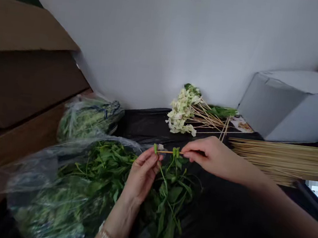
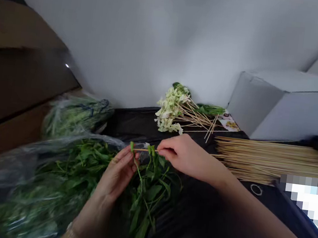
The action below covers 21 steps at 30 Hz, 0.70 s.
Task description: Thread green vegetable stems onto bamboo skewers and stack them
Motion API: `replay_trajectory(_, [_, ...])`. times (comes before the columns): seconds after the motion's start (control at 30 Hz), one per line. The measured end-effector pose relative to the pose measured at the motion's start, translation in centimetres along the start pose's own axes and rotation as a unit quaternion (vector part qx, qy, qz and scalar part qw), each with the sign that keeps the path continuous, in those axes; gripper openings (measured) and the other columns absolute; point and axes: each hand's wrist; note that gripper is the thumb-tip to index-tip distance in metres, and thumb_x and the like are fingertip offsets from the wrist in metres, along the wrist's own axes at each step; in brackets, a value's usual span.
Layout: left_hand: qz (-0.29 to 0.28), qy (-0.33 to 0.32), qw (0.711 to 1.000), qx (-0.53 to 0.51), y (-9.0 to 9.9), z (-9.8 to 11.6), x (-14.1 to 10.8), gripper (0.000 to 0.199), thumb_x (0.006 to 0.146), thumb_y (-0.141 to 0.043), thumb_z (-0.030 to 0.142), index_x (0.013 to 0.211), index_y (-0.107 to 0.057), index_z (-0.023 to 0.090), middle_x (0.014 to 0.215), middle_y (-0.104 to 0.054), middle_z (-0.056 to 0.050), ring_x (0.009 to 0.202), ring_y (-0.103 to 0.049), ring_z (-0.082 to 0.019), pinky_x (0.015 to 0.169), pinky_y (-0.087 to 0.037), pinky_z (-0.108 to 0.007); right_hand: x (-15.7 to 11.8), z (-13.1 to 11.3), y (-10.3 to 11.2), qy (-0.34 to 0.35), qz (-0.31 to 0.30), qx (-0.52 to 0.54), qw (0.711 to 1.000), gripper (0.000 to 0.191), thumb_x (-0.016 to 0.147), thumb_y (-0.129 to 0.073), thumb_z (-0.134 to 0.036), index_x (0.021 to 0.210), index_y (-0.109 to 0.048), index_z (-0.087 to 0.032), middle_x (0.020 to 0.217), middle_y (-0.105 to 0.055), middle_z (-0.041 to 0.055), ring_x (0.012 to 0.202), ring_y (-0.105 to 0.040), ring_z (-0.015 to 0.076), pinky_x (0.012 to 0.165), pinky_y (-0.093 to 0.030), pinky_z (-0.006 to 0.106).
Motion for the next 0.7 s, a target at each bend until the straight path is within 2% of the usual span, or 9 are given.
replay_trajectory(0.17, [0.001,-0.006,1.000,-0.012,0.25,0.19,-0.11,0.031,0.057,-0.088,0.015,0.086,-0.077,0.015,0.086,-0.078,-0.002,0.070,-0.070,-0.010,0.069,-0.057,-0.017,0.26,0.34,-0.23,0.003,0.001,0.001,1.000,0.021,0.092,-0.053,-0.025,0.092,-0.073,-0.020,0.080,-0.072,-0.0009,0.067,-0.061,0.0120,0.065,-0.044,0.026])
replay_trajectory(0.7, [0.008,-0.011,1.000,-0.022,0.34,0.09,0.07,0.032,0.055,-0.089,0.013,0.085,-0.077,0.014,0.086,-0.078,-0.002,0.068,-0.070,-0.009,0.067,-0.058,-0.016,0.25,0.33,-0.24,0.008,0.012,0.004,1.000,0.020,0.091,-0.054,-0.023,0.091,-0.074,-0.020,0.078,-0.072,-0.0001,0.066,-0.060,0.0116,0.064,-0.043,0.026])
Point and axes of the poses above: each hand's wrist, its own x-axis towards the middle knuckle, its own y-axis out of the back of the hand, z = x × y
